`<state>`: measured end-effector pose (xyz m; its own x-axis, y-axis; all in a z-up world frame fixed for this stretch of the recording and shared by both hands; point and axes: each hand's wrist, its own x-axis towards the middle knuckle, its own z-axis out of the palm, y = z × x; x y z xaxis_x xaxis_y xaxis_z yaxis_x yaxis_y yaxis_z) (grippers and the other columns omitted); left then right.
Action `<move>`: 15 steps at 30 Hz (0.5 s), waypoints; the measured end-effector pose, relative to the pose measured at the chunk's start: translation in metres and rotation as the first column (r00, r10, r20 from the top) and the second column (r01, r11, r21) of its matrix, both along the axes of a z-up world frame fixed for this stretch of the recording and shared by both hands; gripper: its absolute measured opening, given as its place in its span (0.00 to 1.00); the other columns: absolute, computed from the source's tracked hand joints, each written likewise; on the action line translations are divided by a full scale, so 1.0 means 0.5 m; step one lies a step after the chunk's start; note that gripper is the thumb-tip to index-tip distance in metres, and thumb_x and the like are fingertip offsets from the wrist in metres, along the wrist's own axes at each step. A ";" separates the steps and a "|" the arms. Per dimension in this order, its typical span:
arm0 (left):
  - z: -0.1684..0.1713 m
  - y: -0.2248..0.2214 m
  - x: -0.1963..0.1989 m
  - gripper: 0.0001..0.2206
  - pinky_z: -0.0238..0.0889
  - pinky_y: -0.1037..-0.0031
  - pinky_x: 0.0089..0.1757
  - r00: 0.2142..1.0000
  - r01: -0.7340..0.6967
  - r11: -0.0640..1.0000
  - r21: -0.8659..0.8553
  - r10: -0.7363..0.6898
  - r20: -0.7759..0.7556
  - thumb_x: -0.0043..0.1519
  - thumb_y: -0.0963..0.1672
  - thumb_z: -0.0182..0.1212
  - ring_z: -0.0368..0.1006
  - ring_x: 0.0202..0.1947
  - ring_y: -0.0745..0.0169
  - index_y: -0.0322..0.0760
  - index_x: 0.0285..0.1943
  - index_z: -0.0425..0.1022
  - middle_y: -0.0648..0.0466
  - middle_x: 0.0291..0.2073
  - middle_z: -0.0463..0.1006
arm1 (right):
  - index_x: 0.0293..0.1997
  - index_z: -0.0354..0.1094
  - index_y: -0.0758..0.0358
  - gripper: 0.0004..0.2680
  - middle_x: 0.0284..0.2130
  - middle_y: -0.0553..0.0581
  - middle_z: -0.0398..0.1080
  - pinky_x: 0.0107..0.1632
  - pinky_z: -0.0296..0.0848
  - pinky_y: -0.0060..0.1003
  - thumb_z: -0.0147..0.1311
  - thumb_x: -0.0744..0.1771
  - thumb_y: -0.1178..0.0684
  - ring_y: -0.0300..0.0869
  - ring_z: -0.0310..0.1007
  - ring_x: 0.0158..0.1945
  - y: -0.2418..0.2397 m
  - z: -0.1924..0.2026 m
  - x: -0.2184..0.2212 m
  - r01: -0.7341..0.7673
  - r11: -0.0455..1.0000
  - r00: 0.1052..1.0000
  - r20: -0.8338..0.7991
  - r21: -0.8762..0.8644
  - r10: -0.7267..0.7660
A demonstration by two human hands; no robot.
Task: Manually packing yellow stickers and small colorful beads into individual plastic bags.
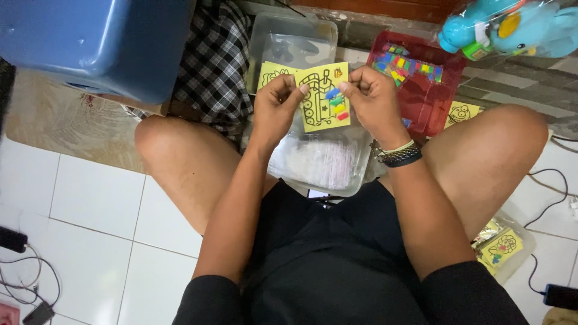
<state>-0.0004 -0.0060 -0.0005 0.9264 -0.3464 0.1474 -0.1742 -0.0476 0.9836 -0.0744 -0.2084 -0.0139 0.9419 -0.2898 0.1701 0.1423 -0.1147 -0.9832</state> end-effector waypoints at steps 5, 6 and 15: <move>0.023 -0.002 -0.005 0.06 0.52 0.82 0.27 0.999 -0.035 0.999 -0.030 0.034 -0.033 0.65 0.41 0.65 0.56 0.21 0.78 0.38 0.34 0.78 0.60 0.15 0.68 | 0.43 0.72 0.68 0.04 0.23 0.49 0.66 0.30 0.61 0.20 0.63 0.70 0.60 0.26 0.61 0.26 0.007 0.003 -0.003 0.065 0.996 0.998 0.014 0.064 -0.066; 0.027 -0.001 -0.005 0.06 0.52 0.82 0.27 0.999 -0.034 0.999 -0.031 0.033 -0.032 0.65 0.41 0.65 0.56 0.21 0.78 0.38 0.34 0.78 0.60 0.15 0.68 | 0.43 0.72 0.68 0.04 0.23 0.49 0.66 0.30 0.61 0.20 0.63 0.70 0.60 0.26 0.61 0.26 0.008 0.004 -0.002 0.066 0.996 0.998 0.014 0.063 -0.067; -0.003 -0.005 0.002 0.04 0.63 0.84 0.30 0.994 0.048 0.998 -0.050 -0.052 -0.094 0.63 0.41 0.69 0.68 0.23 0.77 0.37 0.37 0.80 0.54 0.19 0.78 | 0.44 0.74 0.70 0.02 0.24 0.50 0.65 0.32 0.67 0.21 0.62 0.69 0.64 0.27 0.67 0.27 -0.007 0.015 -0.003 0.146 0.989 0.987 0.062 0.030 -0.147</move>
